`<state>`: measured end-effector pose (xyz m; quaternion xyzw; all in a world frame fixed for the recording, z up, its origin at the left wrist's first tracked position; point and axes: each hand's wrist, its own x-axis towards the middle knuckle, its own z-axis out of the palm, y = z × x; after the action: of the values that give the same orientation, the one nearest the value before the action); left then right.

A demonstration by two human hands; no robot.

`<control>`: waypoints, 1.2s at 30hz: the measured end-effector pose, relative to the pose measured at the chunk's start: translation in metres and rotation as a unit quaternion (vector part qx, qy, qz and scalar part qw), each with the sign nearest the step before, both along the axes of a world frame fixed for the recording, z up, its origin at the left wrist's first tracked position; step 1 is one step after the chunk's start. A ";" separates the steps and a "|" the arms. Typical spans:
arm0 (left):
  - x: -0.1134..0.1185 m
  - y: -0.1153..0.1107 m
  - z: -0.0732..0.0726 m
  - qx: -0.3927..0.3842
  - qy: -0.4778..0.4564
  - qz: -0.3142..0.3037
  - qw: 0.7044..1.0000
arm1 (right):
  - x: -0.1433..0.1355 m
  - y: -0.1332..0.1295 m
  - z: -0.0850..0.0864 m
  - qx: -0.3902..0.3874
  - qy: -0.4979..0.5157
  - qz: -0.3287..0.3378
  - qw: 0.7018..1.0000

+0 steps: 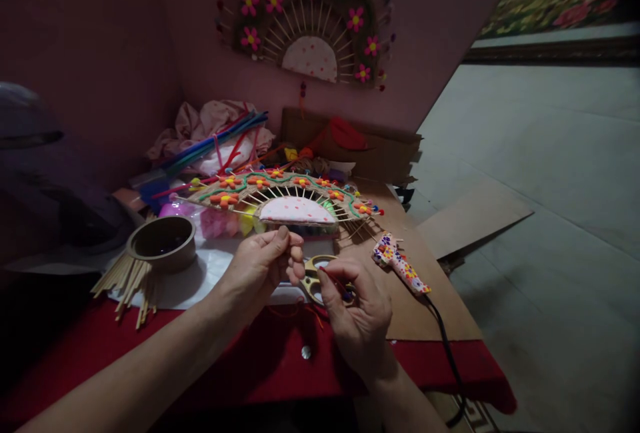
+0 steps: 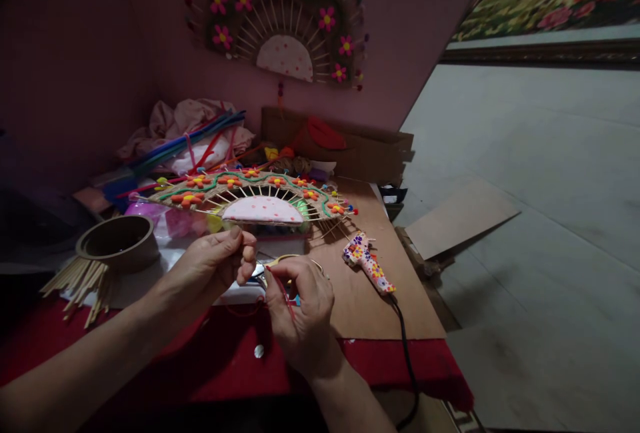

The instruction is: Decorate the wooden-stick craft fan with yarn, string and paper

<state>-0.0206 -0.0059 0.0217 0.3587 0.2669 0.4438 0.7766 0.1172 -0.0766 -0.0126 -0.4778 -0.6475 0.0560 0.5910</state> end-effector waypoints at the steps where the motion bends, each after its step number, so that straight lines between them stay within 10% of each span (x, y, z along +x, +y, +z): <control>1: 0.000 0.000 -0.001 0.004 0.000 -0.001 1.000 | 0.000 0.000 0.000 0.000 0.001 0.002 1.000; 17: 0.000 0.006 -0.005 0.025 0.021 -0.005 0.999 | 0.000 0.002 0.001 0.005 0.020 -0.015 1.000; 26: -0.002 0.011 -0.008 0.058 0.020 0.040 0.997 | 0.004 0.026 0.044 -0.121 0.335 0.072 0.932; 36: 0.001 0.007 -0.011 0.030 0.037 0.021 0.999 | -0.003 0.060 0.009 -0.007 0.099 0.009 0.995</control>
<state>-0.0201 0.0008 0.0111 0.3927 0.2897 0.4538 0.7456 0.1139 -0.0162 -0.0039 -0.4685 -0.5893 0.1128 0.6484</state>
